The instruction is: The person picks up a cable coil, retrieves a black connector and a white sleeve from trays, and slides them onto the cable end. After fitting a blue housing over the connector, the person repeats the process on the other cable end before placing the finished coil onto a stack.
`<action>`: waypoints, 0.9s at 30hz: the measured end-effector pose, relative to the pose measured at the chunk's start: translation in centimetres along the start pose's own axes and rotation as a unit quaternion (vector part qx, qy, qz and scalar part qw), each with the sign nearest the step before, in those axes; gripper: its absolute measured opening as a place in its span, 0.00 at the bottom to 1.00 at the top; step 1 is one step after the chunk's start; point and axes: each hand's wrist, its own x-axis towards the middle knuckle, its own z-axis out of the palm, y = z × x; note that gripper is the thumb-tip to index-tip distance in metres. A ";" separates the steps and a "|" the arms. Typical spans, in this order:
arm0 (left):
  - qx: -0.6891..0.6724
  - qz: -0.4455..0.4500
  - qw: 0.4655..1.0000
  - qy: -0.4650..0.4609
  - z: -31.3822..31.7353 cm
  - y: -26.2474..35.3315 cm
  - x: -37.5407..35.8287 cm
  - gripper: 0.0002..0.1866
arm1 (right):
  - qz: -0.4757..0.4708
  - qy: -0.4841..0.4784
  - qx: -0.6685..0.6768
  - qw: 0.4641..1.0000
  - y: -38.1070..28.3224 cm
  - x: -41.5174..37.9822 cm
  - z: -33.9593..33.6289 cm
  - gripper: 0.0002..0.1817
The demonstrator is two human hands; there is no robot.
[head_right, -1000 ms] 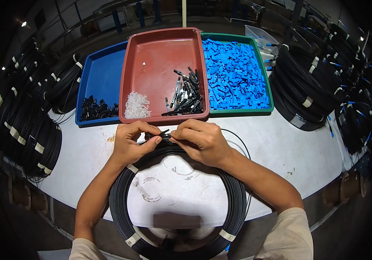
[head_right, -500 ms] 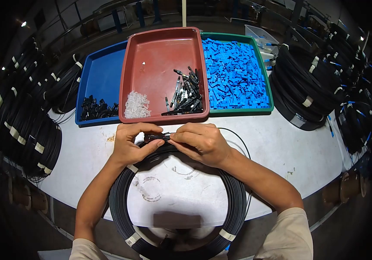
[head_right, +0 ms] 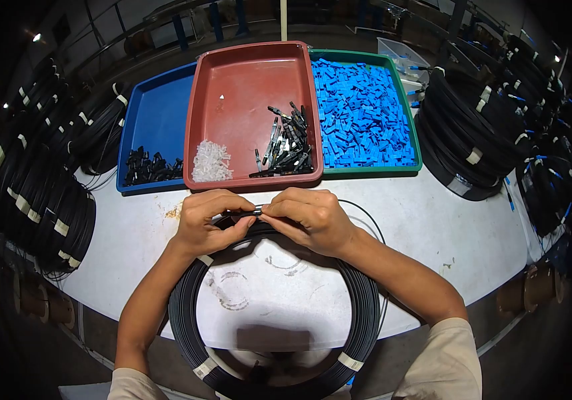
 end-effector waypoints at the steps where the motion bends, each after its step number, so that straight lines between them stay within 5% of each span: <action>1: 0.012 0.003 1.000 -0.013 -0.1 0.0 0.0 0.10 | 0.001 0.000 0.000 1.000 0.0 0.0 0.1 0.06; 16: 0.007 -0.018 1.000 0.007 -0.4 -0.4 -0.4 0.11 | 0.093 0.041 0.024 0.995 -0.9 0.4 0.0 0.12; 18: 0.002 -0.020 1.000 0.008 -0.4 -0.3 -0.4 0.10 | 0.024 0.035 -0.014 0.999 -0.5 0.4 0.0 0.11; 27: 0.019 0.012 1.000 -0.008 -0.3 0.1 -0.1 0.10 | -0.023 0.018 -0.016 0.999 -0.6 0.6 0.4 0.11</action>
